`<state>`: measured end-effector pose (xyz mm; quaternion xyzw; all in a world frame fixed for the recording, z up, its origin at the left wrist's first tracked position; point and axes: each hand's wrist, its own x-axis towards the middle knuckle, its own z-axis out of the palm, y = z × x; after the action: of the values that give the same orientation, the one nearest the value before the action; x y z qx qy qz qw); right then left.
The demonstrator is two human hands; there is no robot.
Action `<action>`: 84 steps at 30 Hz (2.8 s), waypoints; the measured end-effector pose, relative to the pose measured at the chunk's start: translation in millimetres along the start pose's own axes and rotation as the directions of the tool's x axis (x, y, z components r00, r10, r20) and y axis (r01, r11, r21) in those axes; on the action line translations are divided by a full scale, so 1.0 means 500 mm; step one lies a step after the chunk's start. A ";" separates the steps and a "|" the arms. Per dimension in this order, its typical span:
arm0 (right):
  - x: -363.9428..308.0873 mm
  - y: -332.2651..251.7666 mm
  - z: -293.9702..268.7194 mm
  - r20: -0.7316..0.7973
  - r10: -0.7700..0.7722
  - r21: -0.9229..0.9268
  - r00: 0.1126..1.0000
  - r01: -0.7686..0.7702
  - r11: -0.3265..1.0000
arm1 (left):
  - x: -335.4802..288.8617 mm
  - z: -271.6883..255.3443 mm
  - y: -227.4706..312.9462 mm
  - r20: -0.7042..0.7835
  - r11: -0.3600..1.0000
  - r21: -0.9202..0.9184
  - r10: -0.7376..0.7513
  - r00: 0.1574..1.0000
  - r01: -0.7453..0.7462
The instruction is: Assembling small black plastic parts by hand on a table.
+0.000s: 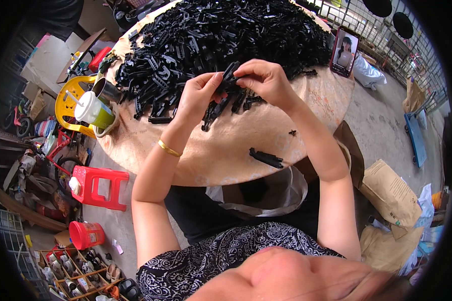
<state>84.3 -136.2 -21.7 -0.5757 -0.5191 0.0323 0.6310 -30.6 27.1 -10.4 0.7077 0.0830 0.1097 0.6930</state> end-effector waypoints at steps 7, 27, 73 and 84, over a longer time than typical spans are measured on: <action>-0.003 -0.015 0.007 0.021 -0.139 -0.261 0.990 0.139 0.955 | -0.017 0.025 0.002 -0.098 0.815 0.542 0.301 0.949 -0.203; 0.002 -0.011 -0.024 0.207 -0.231 -0.537 0.951 0.308 0.786 | -0.012 0.014 0.009 0.120 0.772 0.518 0.361 0.925 -0.369; 0.003 0.011 -0.054 0.303 0.202 -0.255 0.931 -0.125 0.959 | -0.057 0.042 0.027 0.489 0.742 0.578 0.019 0.872 -0.341; -0.007 0.049 -0.022 0.306 -0.116 -0.645 0.945 0.296 0.704 | -0.046 0.039 -0.023 0.135 0.071 0.984 0.319 0.938 -0.166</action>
<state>103.9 -137.7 -40.2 -0.6963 -0.6287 -0.1619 0.3060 -46.9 2.4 -23.2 0.9817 0.0555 0.1815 0.0148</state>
